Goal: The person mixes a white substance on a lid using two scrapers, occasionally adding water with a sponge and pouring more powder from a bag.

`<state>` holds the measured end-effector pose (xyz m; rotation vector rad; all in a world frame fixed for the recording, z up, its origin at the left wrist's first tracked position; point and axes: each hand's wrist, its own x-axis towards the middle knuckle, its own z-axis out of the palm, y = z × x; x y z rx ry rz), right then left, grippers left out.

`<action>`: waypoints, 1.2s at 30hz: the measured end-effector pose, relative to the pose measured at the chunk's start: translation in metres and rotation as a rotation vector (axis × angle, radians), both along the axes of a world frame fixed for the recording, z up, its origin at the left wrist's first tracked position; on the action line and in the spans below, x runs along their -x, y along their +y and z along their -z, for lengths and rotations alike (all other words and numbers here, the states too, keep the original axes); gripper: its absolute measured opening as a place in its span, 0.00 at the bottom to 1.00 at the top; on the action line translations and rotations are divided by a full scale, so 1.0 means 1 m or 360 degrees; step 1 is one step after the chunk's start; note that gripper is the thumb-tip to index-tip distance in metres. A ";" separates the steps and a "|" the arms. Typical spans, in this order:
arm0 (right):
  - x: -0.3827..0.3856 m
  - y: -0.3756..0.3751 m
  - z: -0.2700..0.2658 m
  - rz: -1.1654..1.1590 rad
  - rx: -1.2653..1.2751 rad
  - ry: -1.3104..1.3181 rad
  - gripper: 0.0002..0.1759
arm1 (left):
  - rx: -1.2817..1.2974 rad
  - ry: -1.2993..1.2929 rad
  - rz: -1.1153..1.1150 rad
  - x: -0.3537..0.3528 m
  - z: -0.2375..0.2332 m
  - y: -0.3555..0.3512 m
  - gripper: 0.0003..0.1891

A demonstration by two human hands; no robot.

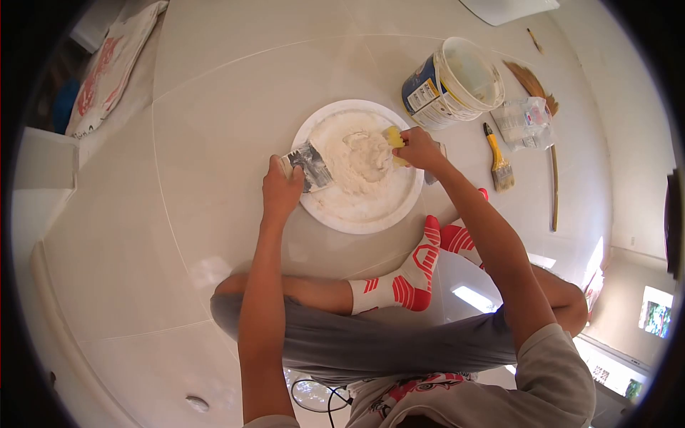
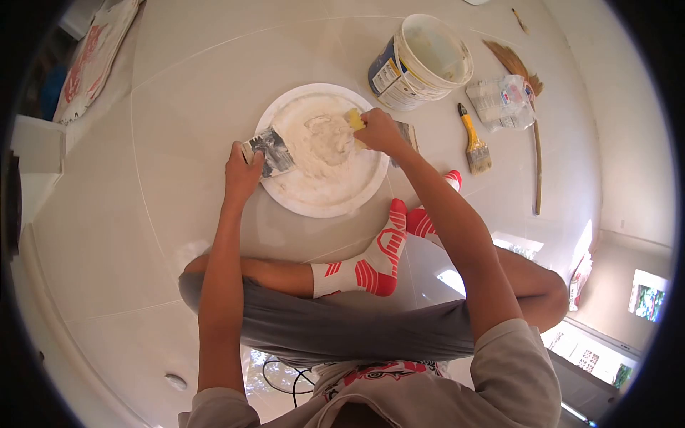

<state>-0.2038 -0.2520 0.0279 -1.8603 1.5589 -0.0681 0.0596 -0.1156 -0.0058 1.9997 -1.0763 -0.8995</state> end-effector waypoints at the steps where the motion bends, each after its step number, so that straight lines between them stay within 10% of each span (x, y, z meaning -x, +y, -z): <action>1: -0.010 0.005 -0.008 -0.0275 0.0354 0.0290 0.13 | 0.0047 0.0011 -0.0011 0.000 0.001 0.000 0.15; 10: -0.016 0.021 -0.060 -0.0535 0.0643 0.0232 0.10 | 0.0335 0.0518 0.0105 0.008 -0.023 -0.002 0.13; 36: -0.057 0.017 -0.041 -0.1219 0.0349 -0.0218 0.13 | 0.0672 0.0278 -0.0057 0.035 -0.026 -0.006 0.15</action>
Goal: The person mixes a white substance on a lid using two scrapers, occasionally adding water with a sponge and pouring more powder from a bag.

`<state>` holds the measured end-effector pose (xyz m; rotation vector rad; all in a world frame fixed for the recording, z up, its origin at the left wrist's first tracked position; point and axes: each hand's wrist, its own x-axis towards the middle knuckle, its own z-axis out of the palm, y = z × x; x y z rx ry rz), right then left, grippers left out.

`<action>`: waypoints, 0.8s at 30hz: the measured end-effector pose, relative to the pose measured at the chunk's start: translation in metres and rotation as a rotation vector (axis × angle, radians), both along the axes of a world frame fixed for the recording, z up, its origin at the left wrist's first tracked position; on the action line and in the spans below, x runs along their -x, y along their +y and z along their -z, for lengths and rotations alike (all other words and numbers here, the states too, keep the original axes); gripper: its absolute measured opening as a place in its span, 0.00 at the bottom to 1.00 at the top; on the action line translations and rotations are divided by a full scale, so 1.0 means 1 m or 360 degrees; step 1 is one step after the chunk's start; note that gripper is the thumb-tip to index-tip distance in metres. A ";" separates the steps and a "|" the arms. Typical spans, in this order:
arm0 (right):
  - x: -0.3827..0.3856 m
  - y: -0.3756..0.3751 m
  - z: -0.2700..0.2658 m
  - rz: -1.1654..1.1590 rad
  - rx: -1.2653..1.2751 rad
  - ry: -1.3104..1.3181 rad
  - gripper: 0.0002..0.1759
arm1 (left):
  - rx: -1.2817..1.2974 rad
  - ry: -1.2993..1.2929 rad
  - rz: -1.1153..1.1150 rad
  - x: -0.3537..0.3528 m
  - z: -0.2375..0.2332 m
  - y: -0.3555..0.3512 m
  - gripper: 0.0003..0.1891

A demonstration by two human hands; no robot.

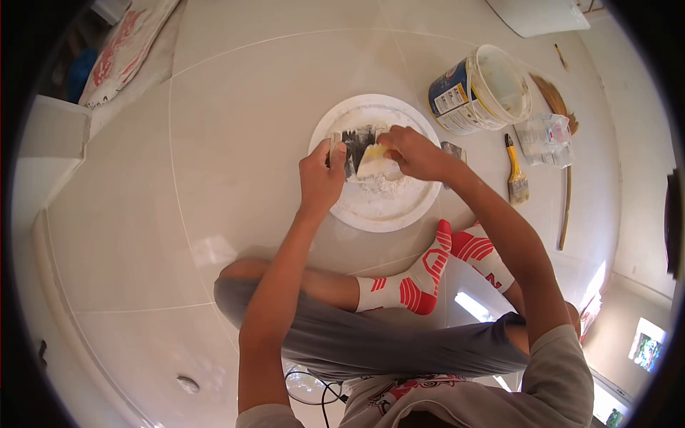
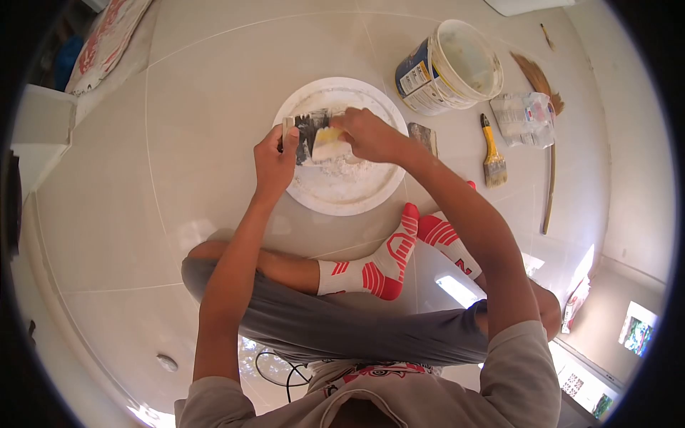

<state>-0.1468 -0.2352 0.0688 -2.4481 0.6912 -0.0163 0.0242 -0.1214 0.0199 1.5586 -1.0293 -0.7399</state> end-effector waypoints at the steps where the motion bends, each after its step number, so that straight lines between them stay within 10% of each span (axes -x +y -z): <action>1: 0.004 0.005 0.000 0.0026 -0.0003 0.0060 0.12 | 0.0005 -0.0002 -0.0010 -0.003 -0.001 0.000 0.15; 11: 0.061 0.049 0.018 0.2004 -0.1512 -0.0957 0.17 | 0.0544 -0.1054 0.0276 0.032 -0.037 0.030 0.08; 24: 0.063 0.077 -0.004 0.1783 -0.1495 -0.0628 0.09 | 0.0692 -0.1347 0.0443 0.033 -0.019 0.019 0.13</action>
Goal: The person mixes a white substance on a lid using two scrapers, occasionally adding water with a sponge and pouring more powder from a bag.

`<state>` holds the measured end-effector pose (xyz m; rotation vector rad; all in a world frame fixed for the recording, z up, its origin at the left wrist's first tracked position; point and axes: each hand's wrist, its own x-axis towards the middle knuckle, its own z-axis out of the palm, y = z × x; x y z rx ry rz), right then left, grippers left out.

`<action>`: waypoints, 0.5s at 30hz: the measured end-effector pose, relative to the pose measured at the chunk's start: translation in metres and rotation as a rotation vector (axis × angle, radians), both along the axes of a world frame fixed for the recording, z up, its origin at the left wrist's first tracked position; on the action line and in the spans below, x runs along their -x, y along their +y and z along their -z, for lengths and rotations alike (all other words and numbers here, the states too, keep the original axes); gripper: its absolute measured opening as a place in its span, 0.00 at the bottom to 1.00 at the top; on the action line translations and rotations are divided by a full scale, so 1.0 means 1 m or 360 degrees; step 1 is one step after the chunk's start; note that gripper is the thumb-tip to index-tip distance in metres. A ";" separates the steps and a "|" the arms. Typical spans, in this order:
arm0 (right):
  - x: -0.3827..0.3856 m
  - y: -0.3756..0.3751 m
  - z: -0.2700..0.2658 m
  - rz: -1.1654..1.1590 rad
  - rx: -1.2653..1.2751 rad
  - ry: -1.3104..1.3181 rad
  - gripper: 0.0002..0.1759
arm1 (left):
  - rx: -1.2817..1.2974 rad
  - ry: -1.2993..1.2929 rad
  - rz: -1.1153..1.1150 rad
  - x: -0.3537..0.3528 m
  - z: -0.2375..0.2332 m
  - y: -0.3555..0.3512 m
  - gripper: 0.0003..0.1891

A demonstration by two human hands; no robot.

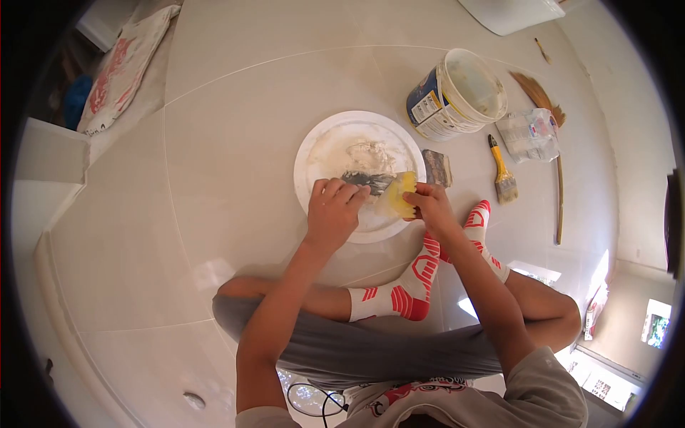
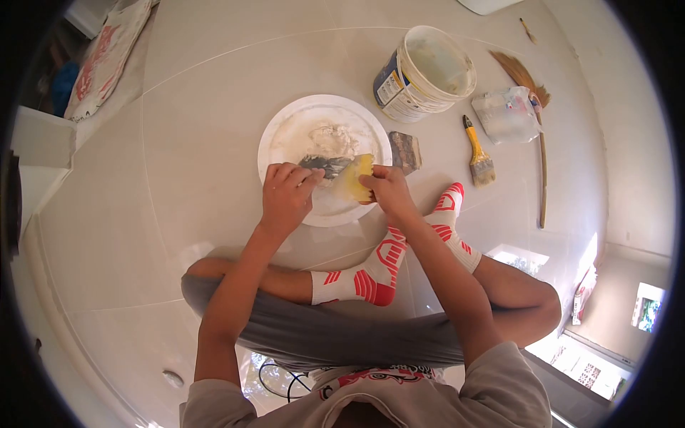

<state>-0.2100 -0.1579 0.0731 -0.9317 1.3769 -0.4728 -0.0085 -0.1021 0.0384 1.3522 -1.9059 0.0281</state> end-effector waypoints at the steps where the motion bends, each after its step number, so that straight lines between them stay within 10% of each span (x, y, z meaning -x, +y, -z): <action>1: 0.003 -0.003 -0.006 -0.0008 -0.0002 -0.0004 0.09 | 0.0044 -0.0036 -0.0061 -0.005 0.000 -0.002 0.13; 3: 0.005 -0.010 -0.027 -0.0739 0.0821 0.0927 0.07 | 0.0039 -0.0039 -0.0090 -0.013 0.002 -0.005 0.13; 7: -0.023 -0.028 -0.046 -0.1097 0.1878 0.0964 0.10 | 0.0093 -0.0072 -0.0038 -0.009 -0.005 -0.004 0.12; 15: 0.007 -0.055 -0.016 -0.1162 0.1006 0.1147 0.11 | -0.0616 0.0723 -0.0513 -0.050 -0.012 -0.002 0.05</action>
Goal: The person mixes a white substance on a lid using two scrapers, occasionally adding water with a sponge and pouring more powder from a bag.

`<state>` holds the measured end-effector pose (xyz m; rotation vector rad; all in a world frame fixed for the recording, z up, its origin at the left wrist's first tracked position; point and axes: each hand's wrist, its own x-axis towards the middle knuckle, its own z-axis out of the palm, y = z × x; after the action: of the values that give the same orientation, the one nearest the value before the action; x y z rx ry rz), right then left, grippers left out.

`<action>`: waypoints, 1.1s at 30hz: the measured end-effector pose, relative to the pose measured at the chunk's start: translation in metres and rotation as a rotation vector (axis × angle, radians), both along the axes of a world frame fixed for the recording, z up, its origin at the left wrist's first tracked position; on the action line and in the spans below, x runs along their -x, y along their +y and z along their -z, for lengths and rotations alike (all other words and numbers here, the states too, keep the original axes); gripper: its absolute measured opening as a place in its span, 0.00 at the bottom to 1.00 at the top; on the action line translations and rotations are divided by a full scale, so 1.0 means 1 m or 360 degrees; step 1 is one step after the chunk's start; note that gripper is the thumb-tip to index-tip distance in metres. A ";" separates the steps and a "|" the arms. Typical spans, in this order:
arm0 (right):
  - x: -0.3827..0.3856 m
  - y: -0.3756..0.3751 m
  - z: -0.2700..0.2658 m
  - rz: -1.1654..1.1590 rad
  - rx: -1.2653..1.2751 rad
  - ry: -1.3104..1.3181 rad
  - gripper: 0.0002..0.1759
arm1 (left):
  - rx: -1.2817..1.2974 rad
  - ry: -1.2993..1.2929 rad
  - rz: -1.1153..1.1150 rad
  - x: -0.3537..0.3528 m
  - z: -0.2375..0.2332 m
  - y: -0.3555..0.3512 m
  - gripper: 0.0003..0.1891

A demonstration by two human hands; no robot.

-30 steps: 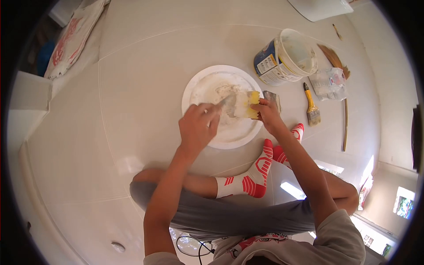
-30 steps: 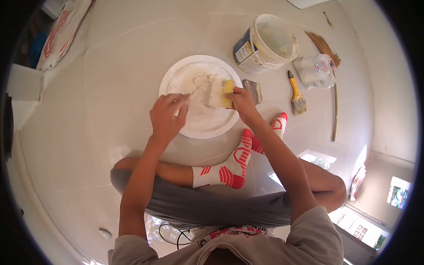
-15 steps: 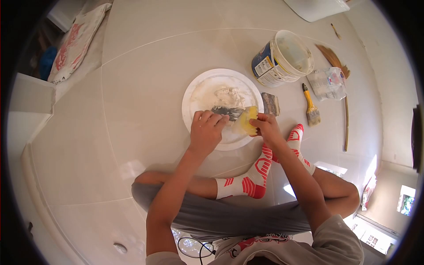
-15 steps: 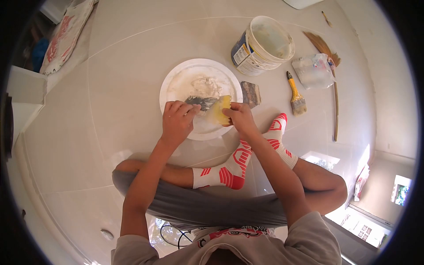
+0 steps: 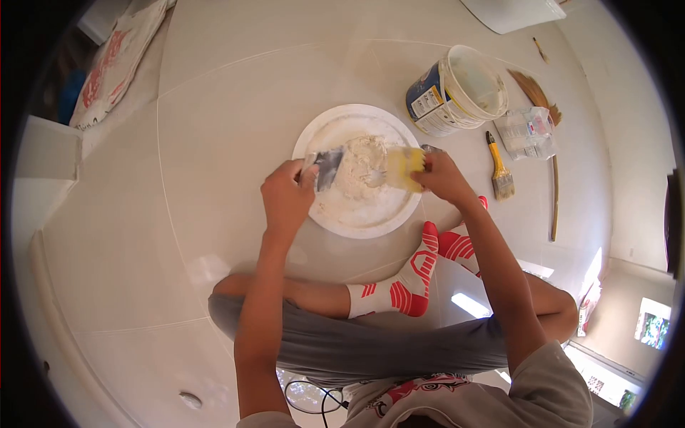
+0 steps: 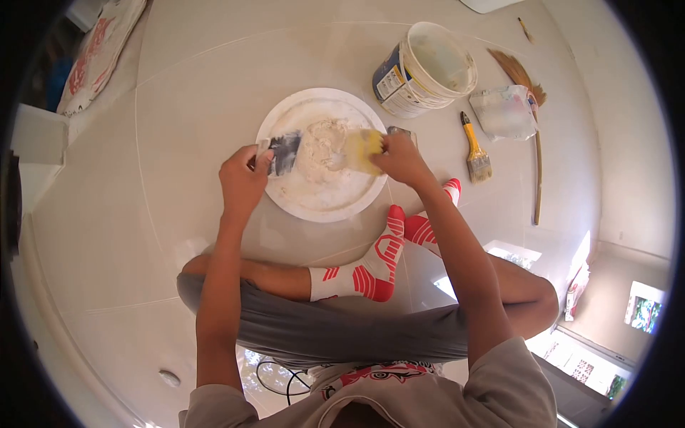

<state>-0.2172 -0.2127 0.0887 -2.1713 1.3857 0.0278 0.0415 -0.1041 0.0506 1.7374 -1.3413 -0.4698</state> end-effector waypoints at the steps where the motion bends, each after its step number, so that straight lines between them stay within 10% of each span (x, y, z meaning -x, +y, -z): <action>1: 0.012 0.012 0.009 0.0490 -0.0440 -0.0264 0.11 | -0.0258 0.0131 -0.0083 -0.006 0.003 -0.003 0.07; 7: 0.017 0.067 0.063 0.1646 -0.1235 -0.0922 0.14 | -0.0678 0.0009 -0.0180 -0.012 0.036 -0.013 0.14; 14: -0.019 0.026 0.049 0.1521 -0.1196 -0.1101 0.13 | -0.0749 0.0028 -0.0048 -0.016 0.041 -0.013 0.16; 17: -0.030 0.011 0.029 0.1174 -0.0883 -0.0692 0.12 | -0.0756 0.0051 -0.0058 -0.016 0.038 -0.013 0.16; 19: -0.046 0.007 0.011 0.0261 -0.0054 0.0230 0.12 | -0.0755 0.0048 -0.0053 -0.016 0.036 -0.013 0.16; 23: -0.060 0.025 0.042 -0.0410 0.0758 0.0500 0.13 | -0.0773 0.0051 -0.0070 -0.016 0.036 -0.014 0.16; 33: -0.064 0.017 0.037 -0.1009 0.0775 0.0627 0.15 | -0.0792 0.0081 -0.0099 -0.015 0.037 -0.014 0.14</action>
<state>-0.1530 -0.1958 0.0516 -3.0720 0.8821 0.4115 0.0562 -0.1180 0.0137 2.1426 -1.1940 -0.8619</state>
